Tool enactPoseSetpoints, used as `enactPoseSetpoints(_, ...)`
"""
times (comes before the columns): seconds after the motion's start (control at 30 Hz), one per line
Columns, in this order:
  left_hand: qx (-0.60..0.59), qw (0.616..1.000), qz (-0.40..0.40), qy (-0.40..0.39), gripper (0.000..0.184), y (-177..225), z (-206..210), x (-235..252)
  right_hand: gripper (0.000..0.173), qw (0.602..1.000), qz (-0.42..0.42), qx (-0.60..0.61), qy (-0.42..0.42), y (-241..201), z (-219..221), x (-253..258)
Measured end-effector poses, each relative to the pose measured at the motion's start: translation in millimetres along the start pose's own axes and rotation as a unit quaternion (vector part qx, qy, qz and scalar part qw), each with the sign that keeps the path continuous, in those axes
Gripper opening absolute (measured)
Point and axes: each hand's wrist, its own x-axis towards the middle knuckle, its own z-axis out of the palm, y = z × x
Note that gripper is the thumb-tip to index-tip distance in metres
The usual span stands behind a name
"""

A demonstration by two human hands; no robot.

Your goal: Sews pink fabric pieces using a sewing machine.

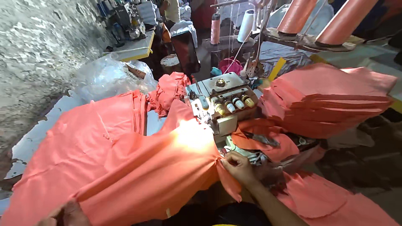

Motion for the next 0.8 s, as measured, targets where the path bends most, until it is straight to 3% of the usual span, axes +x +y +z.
enactPoseSetpoints(0.1,-0.03,0.997,0.07,-0.007,0.037,-5,14,50,0.016,1.0,-0.001,0.005,0.01,-3,7,25)
enactPoseSetpoints(0.17,-0.048,0.995,0.083,-0.036,0.041,15,31,83,0.016,1.0,0.002,0.008,0.017,-6,11,40)
enactPoseSetpoints(0.27,-0.049,0.986,-0.017,-0.155,0.049,48,65,106,0.017,1.0,0.023,0.014,0.013,-14,14,59)
enactPoseSetpoints(0.3,-0.05,0.982,-0.036,-0.178,0.058,66,73,98,0.018,0.999,0.037,0.019,0.006,-16,14,65)
enactPoseSetpoints(0.33,-0.058,0.984,0.003,-0.168,0.062,89,79,78,0.017,0.998,0.054,0.027,-0.004,-18,13,70)
enactPoseSetpoints(0.43,-0.203,0.953,0.191,-0.12,0.044,167,97,-32,0.017,0.983,0.146,0.078,-0.084,-29,3,83)
enactPoseSetpoints(0.53,-0.254,0.913,0.209,-0.243,0.026,191,124,-128,0.02,0.944,0.217,0.145,-0.2,-31,-12,98)
enactPoseSetpoints(0.57,-0.253,0.907,0.18,-0.284,0.02,189,126,-141,0.021,0.938,0.221,0.15,-0.22,-30,-16,102)
enactPoseSetpoints(0.67,-0.294,0.892,0.141,-0.312,0.013,175,118,-132,0.023,0.955,0.18,0.084,-0.221,-34,-20,109)
enactPoseSetpoints(0.8,-0.338,0.872,0.189,-0.301,0.008,167,96,-109,0.044,0.97,0.149,-0.092,-0.17,-42,-1,105)
